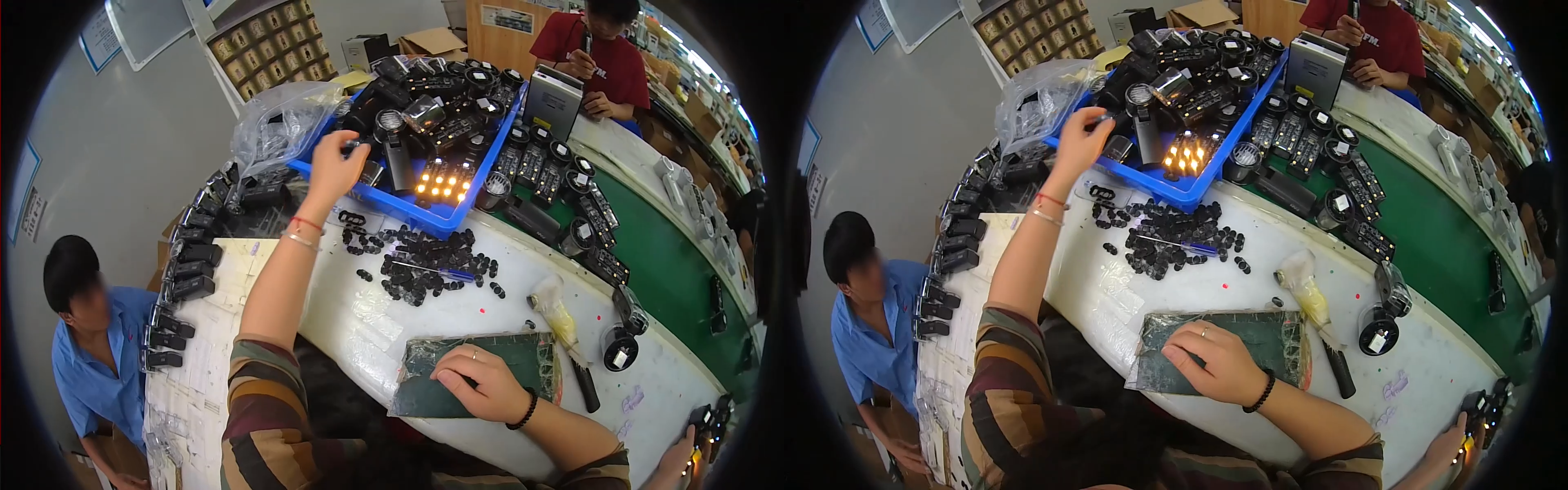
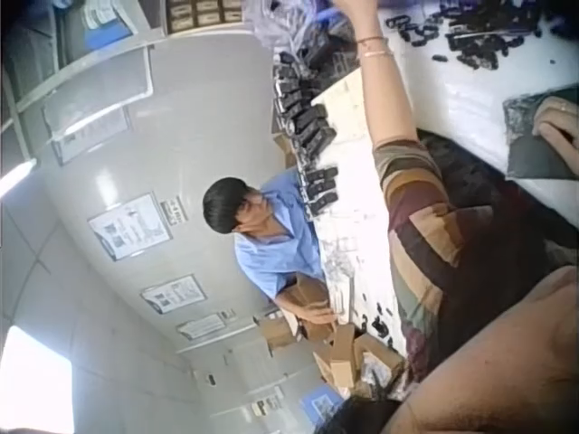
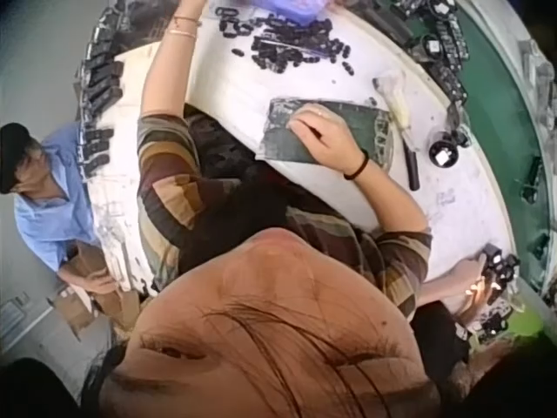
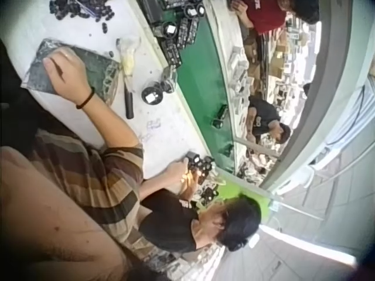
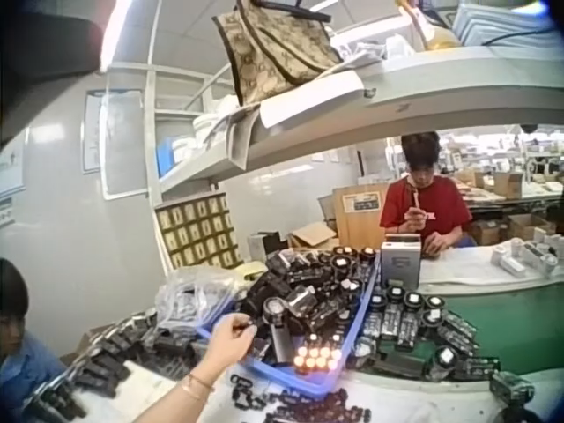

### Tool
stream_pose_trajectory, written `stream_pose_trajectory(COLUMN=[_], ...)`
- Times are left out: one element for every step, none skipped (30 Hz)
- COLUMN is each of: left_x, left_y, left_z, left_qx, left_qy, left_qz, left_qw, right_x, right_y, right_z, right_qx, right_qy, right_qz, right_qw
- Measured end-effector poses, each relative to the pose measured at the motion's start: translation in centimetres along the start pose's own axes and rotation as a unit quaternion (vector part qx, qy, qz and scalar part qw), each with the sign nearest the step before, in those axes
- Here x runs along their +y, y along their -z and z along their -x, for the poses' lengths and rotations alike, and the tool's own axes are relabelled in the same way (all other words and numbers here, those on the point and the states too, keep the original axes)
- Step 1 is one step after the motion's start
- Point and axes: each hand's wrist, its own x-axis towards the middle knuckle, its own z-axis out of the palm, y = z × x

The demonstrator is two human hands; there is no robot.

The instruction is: The person assembles an electronic device by hand, fitting a circuit board into a plastic casing and securing it with small screws from a component tray, then tests the device.

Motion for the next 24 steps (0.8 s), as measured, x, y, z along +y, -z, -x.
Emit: stream_pose_trajectory(left_x=[0.2, 0.9, 1.7, 2.4, 2.0, 2.0, 2.0, 2.0, 2.6, 3.2, 3.5, 3.6, 3.8, 4.9, 5.5, 6.0, 8.1, 10.2, 11.8, 13.1, 14.9, 15.6, 16.7, 17.1], left_y=[-1.6, -3.1, -4.5, -5.6, -6.4, -6.9, -7.0, -7.0, -6.7, -6.2, -5.5, -4.5, -3.4, -2.0, -0.6, 1.3, 2.3, 3.3, 3.7, 4.7, 5.2, 5.6, 5.9, 5.4], left_z=[-0.3, -0.8, -1.3, -2.0, -3.0, -3.8, -4.6, -5.0, -4.9, -5.1, -5.1, -4.9, -4.6, -4.0, -3.6, -2.9, -1.7, -0.1, 1.7, 4.0, 6.4, 9.0, 11.6, 13.5], left_qx=[-0.013, -0.069, -0.084, -0.1, -0.119, -0.123, -0.132, -0.139, -0.107, -0.112, -0.062, -0.041, 0.001, 0.041, 0.12, 0.157, 0.169, 0.179, 0.152, 0.109, 0.068, 0.037, -0.023, -0.077], left_qy=[-0.008, 0.025, 0.05, 0.074, 0.092, 0.115, 0.135, 0.138, 0.089, 0.11, 0.115, 0.096, 0.075, 0.053, -0.022, -0.043, -0.065, -0.085, -0.07, -0.06, -0.039, -0.028, -0.024, -0.048], left_qz=[-0.042, -0.065, -0.096, -0.126, -0.189, -0.155, -0.142, -0.159, -0.173, -0.154, -0.163, -0.149, -0.125, -0.1, -0.07, -0.059, 0.05, 0.154, 0.25, 0.296, 0.374, 0.397, 0.428, 0.487], left_qw=[0.999, 0.995, 0.991, 0.984, 0.97, 0.973, 0.972, 0.968, 0.975, 0.976, 0.978, 0.983, 0.989, 0.993, 0.99, 0.985, 0.982, 0.968, 0.954, 0.947, 0.924, 0.916, 0.903, 0.869], right_x=[-0.1, 0.0, 0.1, 0.1, 0.1, 0.0, -0.1, 0.0, 0.2, 0.4, 0.3, 0.1, 0.1, 0.2, -0.5, -0.1, 0.4, 0.4, 0.5, 0.6, 0.8, 0.8, 0.7, 0.4], right_y=[0.0, 0.0, 0.0, -0.1, -0.2, -0.2, -0.2, -0.2, -0.3, -0.3, -0.4, -0.5, -0.5, -0.6, -0.2, -0.2, 0.2, 1.0, 2.0, 2.9, 3.5, 3.8, 4.1, 4.7], right_z=[0.0, 0.0, 0.1, 0.1, 0.0, 0.0, -0.1, -0.1, 0.0, 0.1, 0.1, 0.1, 0.2, 0.2, 0.0, -0.1, 0.1, -0.3, -0.4, -0.9, -1.2, -1.4, -1.5, -1.5], right_qx=[0.0, 0.005, 0.003, 0.002, 0.002, -0.002, -0.006, -0.013, -0.007, 0.0, 0.004, 0.008, 0.034, 0.061, 0.075, 0.102, 0.148, 0.195, 0.233, 0.247, 0.222, 0.193, 0.107, -0.03], right_qy=[-0.001, -0.004, 0.001, 0.006, 0.014, 0.019, 0.026, 0.027, 0.023, 0.031, 0.044, 0.029, 0.037, 0.043, 0.018, 0.013, -0.011, -0.013, -0.034, -0.029, -0.036, -0.042, -0.035, -0.069], right_qz=[-0.004, 0.003, 0.005, 0.008, 0.005, 0.011, 0.016, 0.025, 0.029, 0.026, 0.02, 0.004, -0.013, -0.031, -0.032, -0.069, -0.073, -0.097, -0.123, -0.141, -0.218, -0.294, -0.327, -0.374], right_qw=[1.0, 1.0, 1.0, 1.0, 1.0, 1.0, 1.0, 0.999, 0.999, 0.999, 0.999, 1.0, 0.999, 0.997, 0.996, 0.992, 0.986, 0.976, 0.964, 0.958, 0.95, 0.935, 0.938, 0.924])
